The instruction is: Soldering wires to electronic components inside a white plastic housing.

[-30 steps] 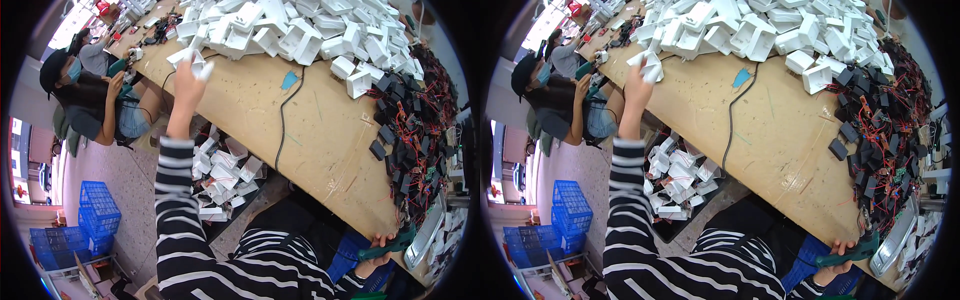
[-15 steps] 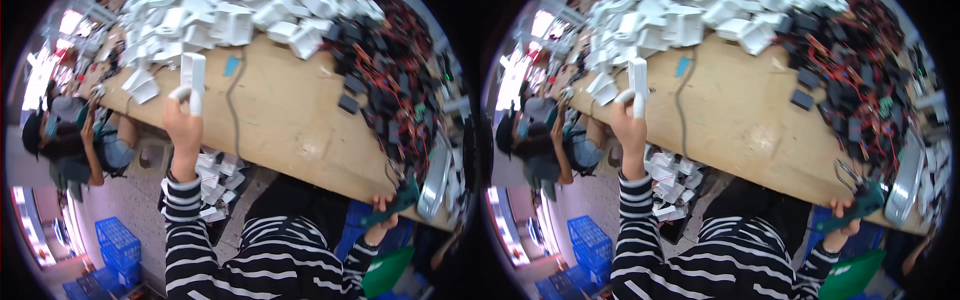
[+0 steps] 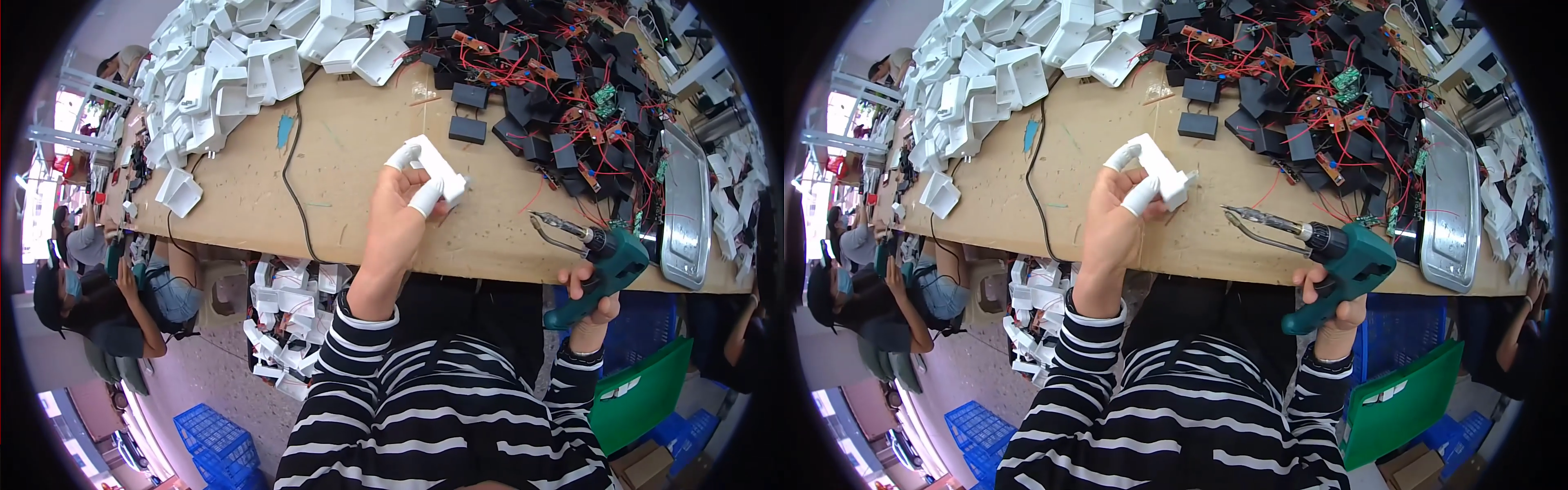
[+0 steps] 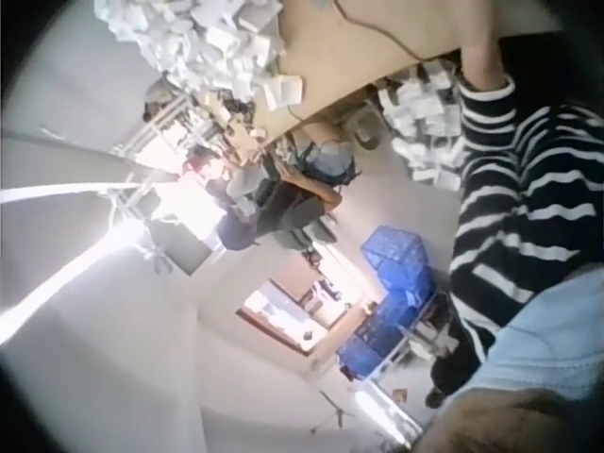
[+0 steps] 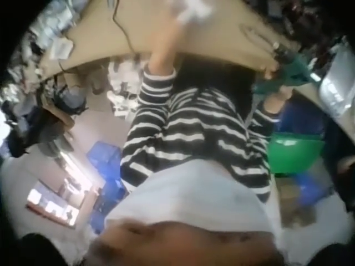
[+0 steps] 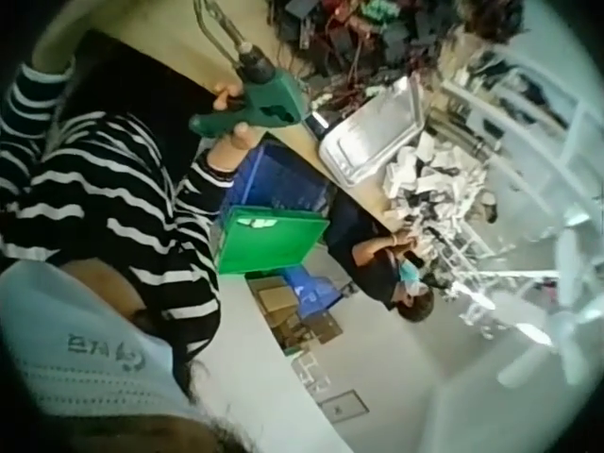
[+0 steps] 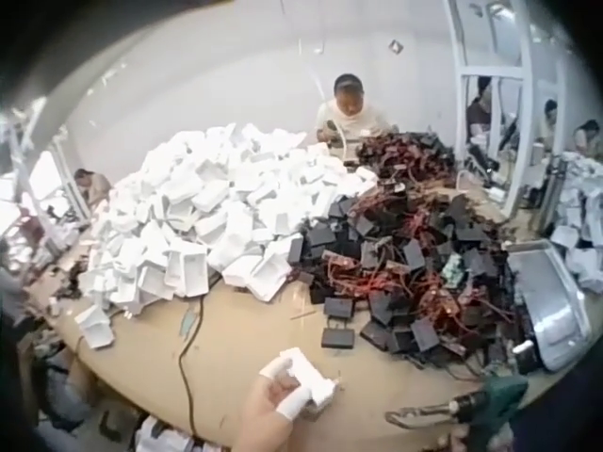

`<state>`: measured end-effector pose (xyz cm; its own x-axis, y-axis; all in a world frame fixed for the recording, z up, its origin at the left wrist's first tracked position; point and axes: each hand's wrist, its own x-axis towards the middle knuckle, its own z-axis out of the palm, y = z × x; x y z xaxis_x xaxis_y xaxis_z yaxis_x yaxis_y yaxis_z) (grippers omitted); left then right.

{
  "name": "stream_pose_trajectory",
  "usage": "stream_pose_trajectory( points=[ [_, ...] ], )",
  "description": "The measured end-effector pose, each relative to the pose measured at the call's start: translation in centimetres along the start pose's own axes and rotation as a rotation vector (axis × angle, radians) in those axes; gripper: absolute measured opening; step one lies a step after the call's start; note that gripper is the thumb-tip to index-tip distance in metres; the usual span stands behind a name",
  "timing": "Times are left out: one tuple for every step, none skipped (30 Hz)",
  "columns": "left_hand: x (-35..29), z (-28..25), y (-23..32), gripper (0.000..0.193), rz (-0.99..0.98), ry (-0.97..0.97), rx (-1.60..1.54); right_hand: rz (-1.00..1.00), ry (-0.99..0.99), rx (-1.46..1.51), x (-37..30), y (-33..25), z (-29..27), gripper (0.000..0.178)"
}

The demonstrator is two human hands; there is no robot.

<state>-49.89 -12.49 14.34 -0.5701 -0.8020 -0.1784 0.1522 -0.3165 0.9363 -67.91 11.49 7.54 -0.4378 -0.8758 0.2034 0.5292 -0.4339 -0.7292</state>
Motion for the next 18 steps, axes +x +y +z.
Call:
stream_pose_trajectory(
  points=[
    [-0.1, 0.3, 0.1, 0.050, 0.003, -0.003, 0.007, 0.001, 0.003, 0.001, 0.0, 0.0, 0.1, 0.058],
    [-0.1, 0.5, 0.2, 0.051, -0.015, -0.026, -0.012, 0.002, 0.008, -0.001, 0.1, -0.1, 0.2, 0.058],
    [-0.2, 0.8, 0.2, 0.051, -0.033, -0.050, -0.032, -0.006, 0.009, 0.001, 0.1, 0.0, 0.2, 0.058],
    [-0.2, 1.1, 0.1, 0.051, -0.032, -0.057, -0.028, -0.011, 0.013, 0.017, 0.0, 0.0, 0.2, 0.058],
    [-0.4, 1.3, -0.1, 0.051, -0.003, -0.021, -0.017, -0.014, 0.015, 0.035, 0.0, 0.1, 0.2, 0.058],
    [-0.4, 1.5, -0.3, 0.050, 0.025, 0.015, -0.007, -0.021, 0.016, 0.037, 0.1, 0.2, 0.2, 0.058],
    [-0.4, 1.4, -0.4, 0.050, 0.027, 0.010, -0.003, -0.018, 0.002, 0.040, 0.1, 0.2, 0.1, 0.057],
    [-0.4, 1.2, -0.4, 0.051, 0.033, -0.010, -0.009, -0.015, -0.013, 0.043, 0.2, 0.2, 0.1, 0.057],
    [-0.3, 1.0, -0.4, 0.052, 0.039, -0.030, -0.015, -0.020, -0.012, 0.043, 0.3, 0.2, 0.1, 0.057],
    [-0.3, 0.8, -0.4, 0.052, 0.041, -0.034, -0.014, -0.023, -0.012, 0.062, 0.4, 0.2, 0.3, 0.056],
    [-0.2, 0.6, -0.5, 0.053, 0.048, -0.049, -0.005, -0.026, -0.010, 0.080, 0.4, 0.2, 0.3, 0.056],
    [0.0, 0.4, -0.4, 0.054, 0.054, -0.065, 0.004, -0.032, -0.009, 0.078, 0.4, 0.1, 0.3, 0.056],
    [0.4, 0.1, 0.0, 0.054, 0.056, -0.072, 0.005, -0.029, -0.015, 0.086, 0.4, -0.1, 0.4, 0.055],
    [0.7, -0.4, 0.7, 0.050, 0.167, -0.074, 0.147, -0.026, -0.021, 0.094, 0.5, -0.1, 0.5, 0.055],
    [1.2, -0.8, 1.3, 0.047, 0.277, -0.083, 0.286, -0.038, -0.013, 0.089, 0.5, -0.1, 0.5, 0.055],
    [2.3, -0.8, 2.5, 0.043, 0.377, -0.060, 0.404, -0.034, -0.028, 0.116, 0.5, 0.0, 0.4, 0.054],
    [4.0, -0.6, 3.8, 0.038, 0.478, -0.038, 0.516, -0.031, -0.041, 0.139, 0.5, 0.0, 0.2, 0.054],
    [6.4, -0.5, 4.8, 0.037, 0.638, -0.021, 0.669, -0.048, -0.032, 0.128, 0.4, 0.1, -0.1, 0.054]
  ],
)
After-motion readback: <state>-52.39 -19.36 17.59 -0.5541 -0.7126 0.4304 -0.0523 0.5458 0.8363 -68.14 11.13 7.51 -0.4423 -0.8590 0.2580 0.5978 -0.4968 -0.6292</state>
